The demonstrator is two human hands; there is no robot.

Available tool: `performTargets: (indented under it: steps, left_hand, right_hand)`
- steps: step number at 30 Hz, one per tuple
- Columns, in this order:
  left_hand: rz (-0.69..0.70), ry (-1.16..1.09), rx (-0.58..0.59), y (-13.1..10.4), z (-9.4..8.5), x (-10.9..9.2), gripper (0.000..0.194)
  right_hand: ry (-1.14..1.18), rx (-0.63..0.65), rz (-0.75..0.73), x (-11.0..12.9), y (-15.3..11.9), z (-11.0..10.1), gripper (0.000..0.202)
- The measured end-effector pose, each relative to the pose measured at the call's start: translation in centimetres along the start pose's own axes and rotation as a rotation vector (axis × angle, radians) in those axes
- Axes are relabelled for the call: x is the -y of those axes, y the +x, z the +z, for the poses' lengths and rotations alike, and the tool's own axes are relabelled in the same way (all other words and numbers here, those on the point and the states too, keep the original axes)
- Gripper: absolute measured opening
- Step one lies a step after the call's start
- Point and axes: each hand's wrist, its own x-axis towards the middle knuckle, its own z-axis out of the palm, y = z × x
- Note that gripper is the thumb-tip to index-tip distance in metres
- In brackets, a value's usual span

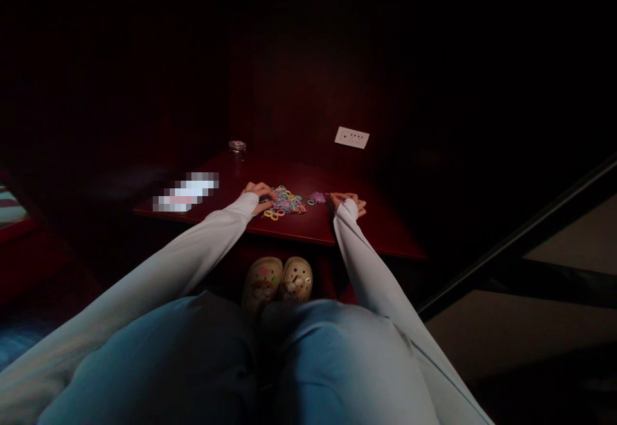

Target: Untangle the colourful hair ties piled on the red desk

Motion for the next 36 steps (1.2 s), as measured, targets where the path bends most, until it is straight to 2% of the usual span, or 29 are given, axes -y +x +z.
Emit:
performTargets:
  steps: [4,8,10,13,15,17,21,24,30,34,36]
  left_hand:
    - [0.000,-0.011,0.009,0.0,-0.1,-0.1,0.011]
    - [0.001,-0.027,0.012,-0.1,-0.2,-0.1,0.010]
    - [0.008,-0.040,0.006,-0.1,-0.2,-0.1,0.011]
    - [0.015,-0.053,-0.006,-0.1,-0.2,0.0,0.013]
    - [0.012,-0.051,-0.009,-0.1,-0.2,0.0,0.015]
    - [0.007,-0.047,-0.004,-0.1,-0.2,0.0,0.017]
    - [0.000,-0.047,0.010,-0.1,-0.5,-0.4,0.018]
    - [-0.036,-0.034,-0.018,-0.3,-0.9,-0.9,0.016]
    - [-0.255,0.007,-0.166,-0.5,-1.2,-1.5,0.014]
    - [-0.253,0.003,-0.211,-0.5,-0.9,-1.7,0.016]
    - [-0.246,0.002,-0.214,-0.5,-0.8,-1.7,0.017]
  right_hand:
    - [-0.069,0.072,-0.079,-0.3,0.0,0.5,0.023]
    - [-0.091,0.048,-0.148,0.2,-0.1,1.0,0.028]
    - [-0.123,0.064,-0.283,0.6,-0.6,1.0,0.032]
    - [-0.200,0.168,-0.539,1.4,-1.7,0.9,0.039]
    - [-0.228,0.236,-0.645,1.9,-2.2,0.7,0.039]
    - [-0.233,0.258,-0.658,2.2,-2.5,0.5,0.039]
    - [-0.222,0.203,-0.561,2.0,-2.2,0.3,0.040]
    - [-0.240,0.214,-0.528,1.7,-2.0,0.5,0.037]
    - [-0.227,0.331,-0.692,1.8,-2.5,0.4,0.035]
    - [-0.195,0.377,-0.733,2.2,-2.7,0.0,0.038]
    - [-0.189,0.355,-0.706,2.2,-2.5,0.0,0.037]
